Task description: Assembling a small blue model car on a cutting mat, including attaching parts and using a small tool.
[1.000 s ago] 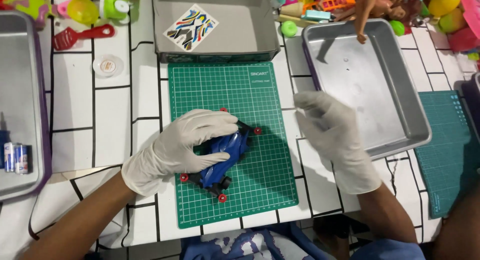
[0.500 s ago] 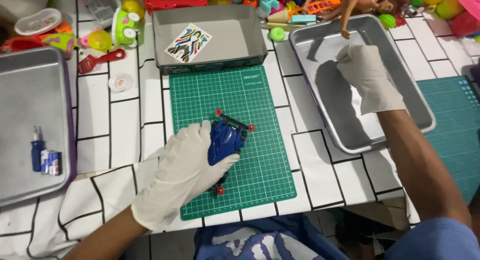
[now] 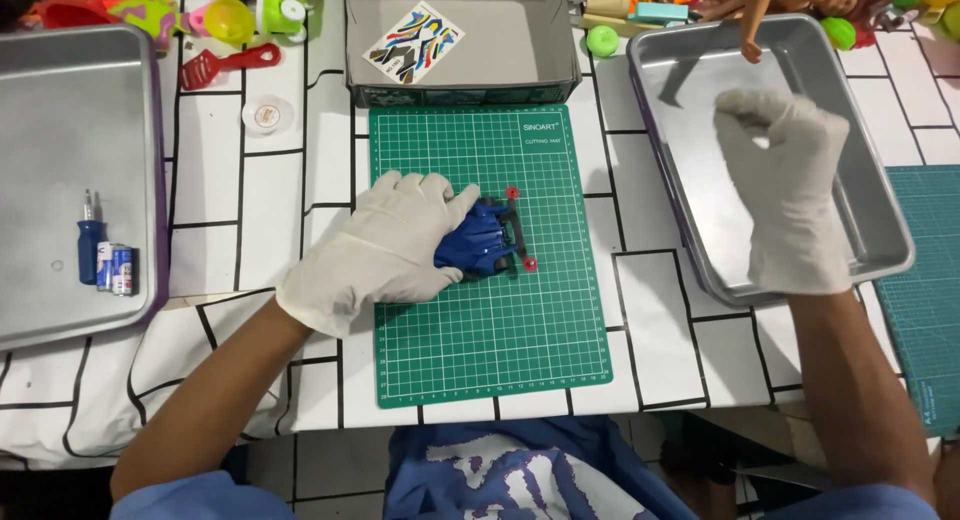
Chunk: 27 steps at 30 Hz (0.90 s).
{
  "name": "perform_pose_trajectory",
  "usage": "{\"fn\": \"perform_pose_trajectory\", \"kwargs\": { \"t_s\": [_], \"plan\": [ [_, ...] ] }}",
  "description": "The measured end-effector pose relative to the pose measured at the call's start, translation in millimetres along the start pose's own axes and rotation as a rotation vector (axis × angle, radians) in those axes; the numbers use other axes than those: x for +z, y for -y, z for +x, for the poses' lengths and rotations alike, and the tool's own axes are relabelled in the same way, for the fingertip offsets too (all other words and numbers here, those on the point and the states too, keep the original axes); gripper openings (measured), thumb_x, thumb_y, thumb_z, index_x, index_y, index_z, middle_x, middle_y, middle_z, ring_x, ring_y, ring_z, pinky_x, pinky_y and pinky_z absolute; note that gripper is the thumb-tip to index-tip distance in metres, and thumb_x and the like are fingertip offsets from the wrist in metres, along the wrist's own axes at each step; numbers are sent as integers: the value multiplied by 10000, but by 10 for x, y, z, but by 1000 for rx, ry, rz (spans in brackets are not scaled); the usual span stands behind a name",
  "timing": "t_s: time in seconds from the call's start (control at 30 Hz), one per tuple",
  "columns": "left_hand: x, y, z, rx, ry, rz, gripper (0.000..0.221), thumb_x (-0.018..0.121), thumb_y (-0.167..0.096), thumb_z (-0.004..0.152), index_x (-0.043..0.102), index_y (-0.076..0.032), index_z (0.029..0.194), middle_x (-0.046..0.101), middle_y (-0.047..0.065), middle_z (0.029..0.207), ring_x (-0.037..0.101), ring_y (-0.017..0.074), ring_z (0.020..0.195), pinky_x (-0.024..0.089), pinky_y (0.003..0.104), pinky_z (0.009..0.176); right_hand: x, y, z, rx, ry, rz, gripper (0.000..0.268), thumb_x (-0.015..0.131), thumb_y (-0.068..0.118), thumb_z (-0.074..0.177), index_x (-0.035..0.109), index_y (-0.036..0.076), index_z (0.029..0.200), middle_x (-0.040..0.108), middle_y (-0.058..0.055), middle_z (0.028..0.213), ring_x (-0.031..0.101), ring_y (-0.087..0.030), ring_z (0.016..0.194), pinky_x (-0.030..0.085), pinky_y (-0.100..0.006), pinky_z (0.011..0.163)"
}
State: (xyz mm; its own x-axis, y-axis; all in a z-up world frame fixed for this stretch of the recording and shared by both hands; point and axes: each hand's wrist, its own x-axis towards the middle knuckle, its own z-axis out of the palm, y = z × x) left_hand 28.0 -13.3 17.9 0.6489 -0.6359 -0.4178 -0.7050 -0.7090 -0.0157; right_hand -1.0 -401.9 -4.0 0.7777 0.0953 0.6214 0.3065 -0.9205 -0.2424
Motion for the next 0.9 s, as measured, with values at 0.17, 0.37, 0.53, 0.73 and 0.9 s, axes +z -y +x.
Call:
{"fn": "perform_pose_trajectory", "kwargs": {
  "t_s": [0.17,0.37,0.53,0.73,0.9],
  "plan": [
    [173,148,105,276,-47,-27,1030,709,-408,827,89,-268,1639,60,310,1589,55,460,1480,-6,688,1181,-10,1254,-194,593,200,928,228,749,-71,878,710,18,1084,754,-152,1123,752,-222,1055,648,-309,1029],
    [343,-18,-89,326,-474,-189,1220,659,-804,726,211,-99,1614,143,262,1647,112,436,1516,-12,641,1206,474,1432,-395,403,260,1107,504,699,12,981,548,110,1452,713,-32,1020,691,-139,982,476,-401,1225],
    [588,-177,-28,142,-813,-74,1050,348,-868,892,553,3,1442,578,226,1450,524,412,1340,289,640,1184,764,1307,-380,469,208,1189,557,710,-28,960,525,54,1479,758,-112,1056,738,-176,1004,576,-345,1106],
    [634,-98,-60,189,-1026,-154,846,195,-626,1042,710,5,1270,734,186,1241,681,336,1168,468,548,1070,809,1289,-337,553,322,1208,586,735,-26,932,541,69,1477,771,-98,992,735,-149,946,600,-341,1065],
    [608,-86,-63,247,-1227,-238,556,373,-398,1076,788,-29,1074,785,149,1065,750,286,1016,587,456,922,782,1263,-336,530,356,1233,583,735,-14,945,538,79,1485,765,-67,947,713,-141,886,601,-342,1038]
  ]
}}
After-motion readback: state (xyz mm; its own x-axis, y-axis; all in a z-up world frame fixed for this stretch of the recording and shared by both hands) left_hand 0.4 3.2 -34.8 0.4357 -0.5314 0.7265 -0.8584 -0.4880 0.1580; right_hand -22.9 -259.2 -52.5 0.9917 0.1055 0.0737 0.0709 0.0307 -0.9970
